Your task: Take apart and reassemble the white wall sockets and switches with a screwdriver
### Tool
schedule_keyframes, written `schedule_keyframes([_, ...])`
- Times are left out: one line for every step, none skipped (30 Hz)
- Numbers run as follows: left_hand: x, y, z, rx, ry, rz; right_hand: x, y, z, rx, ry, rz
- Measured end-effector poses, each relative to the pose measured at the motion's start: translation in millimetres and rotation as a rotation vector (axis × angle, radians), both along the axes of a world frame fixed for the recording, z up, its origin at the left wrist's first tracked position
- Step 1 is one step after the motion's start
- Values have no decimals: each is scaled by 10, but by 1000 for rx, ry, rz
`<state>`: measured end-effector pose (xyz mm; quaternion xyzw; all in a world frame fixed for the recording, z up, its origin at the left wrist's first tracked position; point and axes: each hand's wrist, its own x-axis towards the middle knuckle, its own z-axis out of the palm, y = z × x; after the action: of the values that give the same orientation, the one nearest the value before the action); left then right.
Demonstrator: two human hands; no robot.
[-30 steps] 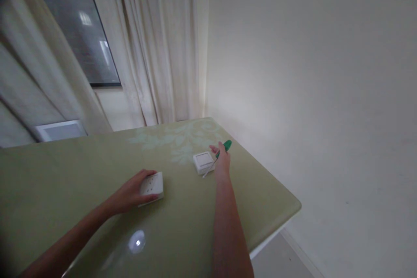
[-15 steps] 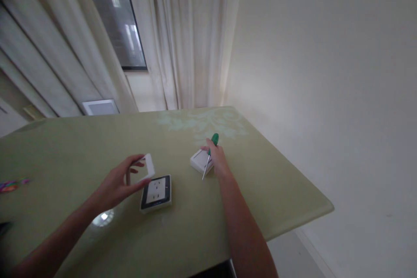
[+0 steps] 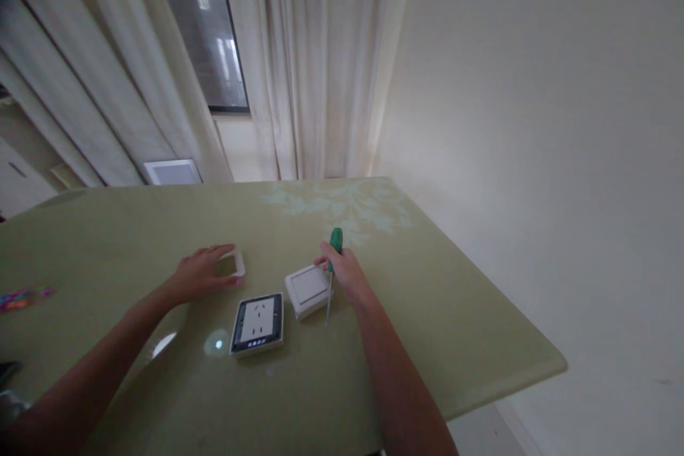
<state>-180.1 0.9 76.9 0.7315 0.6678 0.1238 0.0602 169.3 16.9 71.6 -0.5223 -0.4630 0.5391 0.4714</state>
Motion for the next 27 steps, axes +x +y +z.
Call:
schedule_keyframes([164,-44,43,-1,-24,-55,6,7,10,0,34,-22])
schedule_keyframes([354,-100,80,-2,-52,-122,11,11,24,0,75,-46])
schedule_keyframes([563,-164,109,-2,-78,-192,15,12,40,-1,120,-68])
schedule_keyframes([778,-230,130,-4,-96,-267,20,12,58,-2,168,-91])
schedule_keyframes([988,-295,145,-3,-104,-339,27,10,76,-6,214,-114])
schedule_keyframes([1178,-353,155,-2,-101,-402,37,9,93,-12,258,-137])
schedule_keyframes([1340,-401,164,5,-96,-438,49,10,107,-19,296,-163])
schedule_keyframes([1465,-437,173,14,-89,-455,65,15,118,-29,330,-189])
schedule_keyframes([1551,-460,185,22,-86,-465,85,24,125,-42,359,-216])
schedule_keyframes([1598,-469,201,30,-86,-468,108,37,127,-57,385,-245])
schedule_keyframes([1609,-464,222,35,-91,-472,133,54,124,-73,410,-273])
schedule_keyframes([1592,-442,246,41,-101,-475,160,74,117,-89,435,-301])
schedule_keyframes([1552,-403,272,49,-114,-474,186,96,107,-107,461,-329])
schedule_keyframes([1499,-346,298,59,-129,-469,210,117,94,-124,487,-355])
schedule_keyframes([1438,-270,318,77,-144,-454,229,136,80,-141,513,-380])
schedule_keyframes([1377,-179,331,96,-156,-430,242,151,65,-158,538,-402])
schedule_keyframes([1319,-74,331,114,-165,-401,247,161,51,-174,561,-419])
schedule_keyframes([1270,38,318,126,-169,-365,246,166,39,-189,581,-430])
schedule_keyframes([1231,152,293,122,-170,-338,238,167,31,-202,598,-436])
schedule_keyframes([1204,261,256,107,-170,-318,225,164,26,-213,613,-438])
schedule_keyframes([1187,360,212,83,-171,-309,210,158,24,-221,627,-437])
schedule_keyframes([1179,444,165,59,-176,-312,195,150,26,-226,641,-435])
schedule_keyframes([1177,509,120,39,-184,-317,181,142,30,-227,656,-433])
schedule_keyframes([1177,550,80,27,-195,-321,171,135,36,-224,670,-432])
schedule_keyframes([1173,565,49,22,-210,-322,164,128,44,-217,684,-434])
schedule_keyframes([1163,552,29,25,-226,-320,162,122,53,-207,697,-437])
schedule_keyframes([1141,509,20,31,-245,-317,162,116,63,-195,710,-443])
